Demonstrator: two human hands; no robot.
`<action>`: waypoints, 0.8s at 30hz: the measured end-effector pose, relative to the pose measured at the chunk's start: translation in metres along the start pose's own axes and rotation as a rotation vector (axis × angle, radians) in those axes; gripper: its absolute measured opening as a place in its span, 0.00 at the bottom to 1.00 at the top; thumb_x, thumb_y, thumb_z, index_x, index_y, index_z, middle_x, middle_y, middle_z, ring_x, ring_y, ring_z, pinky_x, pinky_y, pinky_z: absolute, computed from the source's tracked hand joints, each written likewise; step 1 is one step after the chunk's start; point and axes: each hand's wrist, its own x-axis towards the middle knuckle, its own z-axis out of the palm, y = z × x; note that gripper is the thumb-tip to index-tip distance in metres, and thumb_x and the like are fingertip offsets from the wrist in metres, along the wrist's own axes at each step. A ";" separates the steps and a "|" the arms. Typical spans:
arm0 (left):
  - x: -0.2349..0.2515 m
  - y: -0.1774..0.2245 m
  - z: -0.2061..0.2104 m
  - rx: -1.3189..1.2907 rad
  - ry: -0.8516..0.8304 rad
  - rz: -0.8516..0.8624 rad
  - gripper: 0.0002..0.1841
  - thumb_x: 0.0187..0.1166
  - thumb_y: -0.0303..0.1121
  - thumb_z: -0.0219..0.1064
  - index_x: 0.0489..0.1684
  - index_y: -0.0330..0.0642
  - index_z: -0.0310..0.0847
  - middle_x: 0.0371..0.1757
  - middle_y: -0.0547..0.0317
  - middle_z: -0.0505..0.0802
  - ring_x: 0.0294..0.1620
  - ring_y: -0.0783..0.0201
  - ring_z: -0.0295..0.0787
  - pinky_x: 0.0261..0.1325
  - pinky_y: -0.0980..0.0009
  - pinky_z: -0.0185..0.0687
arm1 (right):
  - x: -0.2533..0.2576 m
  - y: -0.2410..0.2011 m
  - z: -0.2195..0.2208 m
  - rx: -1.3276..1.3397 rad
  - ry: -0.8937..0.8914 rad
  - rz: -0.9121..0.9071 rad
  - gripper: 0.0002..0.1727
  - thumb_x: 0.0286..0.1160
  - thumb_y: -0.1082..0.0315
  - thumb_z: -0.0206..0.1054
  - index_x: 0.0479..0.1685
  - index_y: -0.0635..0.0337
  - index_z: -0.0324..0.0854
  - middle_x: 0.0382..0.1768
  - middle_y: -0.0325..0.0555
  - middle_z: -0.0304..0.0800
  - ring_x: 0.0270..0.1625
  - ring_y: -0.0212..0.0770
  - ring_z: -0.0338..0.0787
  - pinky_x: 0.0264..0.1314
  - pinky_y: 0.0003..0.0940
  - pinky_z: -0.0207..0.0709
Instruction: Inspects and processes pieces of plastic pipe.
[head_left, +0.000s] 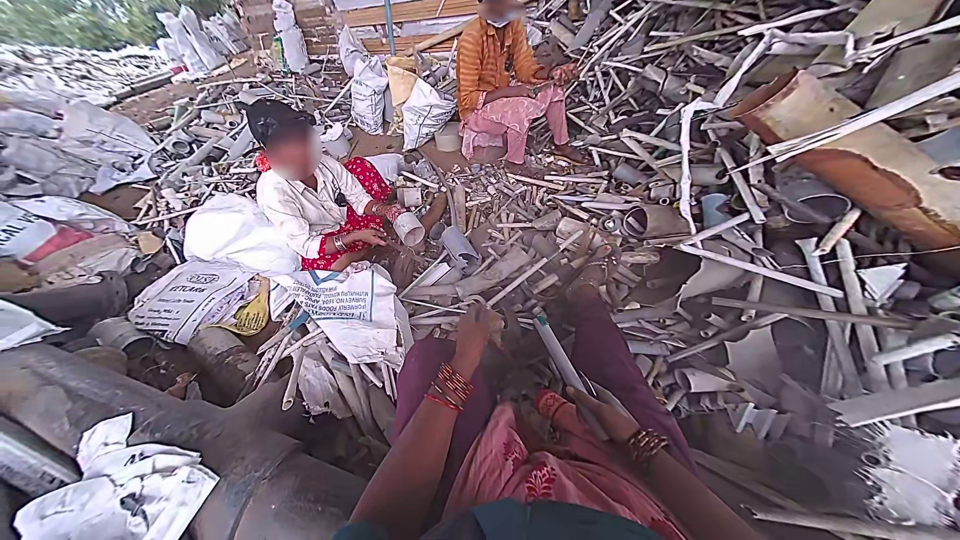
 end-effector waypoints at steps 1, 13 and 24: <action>0.000 0.000 0.000 -0.007 0.002 0.001 0.19 0.95 0.40 0.49 0.56 0.31 0.77 0.34 0.58 0.77 0.27 0.70 0.71 0.31 0.72 0.70 | 0.002 0.003 -0.001 0.005 -0.008 -0.004 0.17 0.90 0.61 0.58 0.67 0.63 0.73 0.25 0.37 0.78 0.23 0.30 0.77 0.30 0.29 0.75; -0.007 0.007 0.001 -0.057 -0.089 -0.012 0.16 0.84 0.23 0.62 0.67 0.27 0.73 0.50 0.43 0.87 0.40 0.64 0.86 0.46 0.69 0.84 | 0.015 0.018 -0.006 -0.021 -0.035 -0.040 0.15 0.89 0.62 0.59 0.62 0.64 0.75 0.20 0.37 0.80 0.20 0.30 0.81 0.29 0.26 0.78; -0.008 0.009 0.001 0.039 -0.108 0.007 0.17 0.94 0.34 0.50 0.59 0.27 0.77 0.38 0.54 0.90 0.29 0.72 0.85 0.37 0.75 0.82 | 0.016 0.020 -0.007 -0.049 -0.038 -0.038 0.17 0.89 0.61 0.59 0.64 0.64 0.75 0.21 0.38 0.81 0.20 0.31 0.81 0.29 0.27 0.78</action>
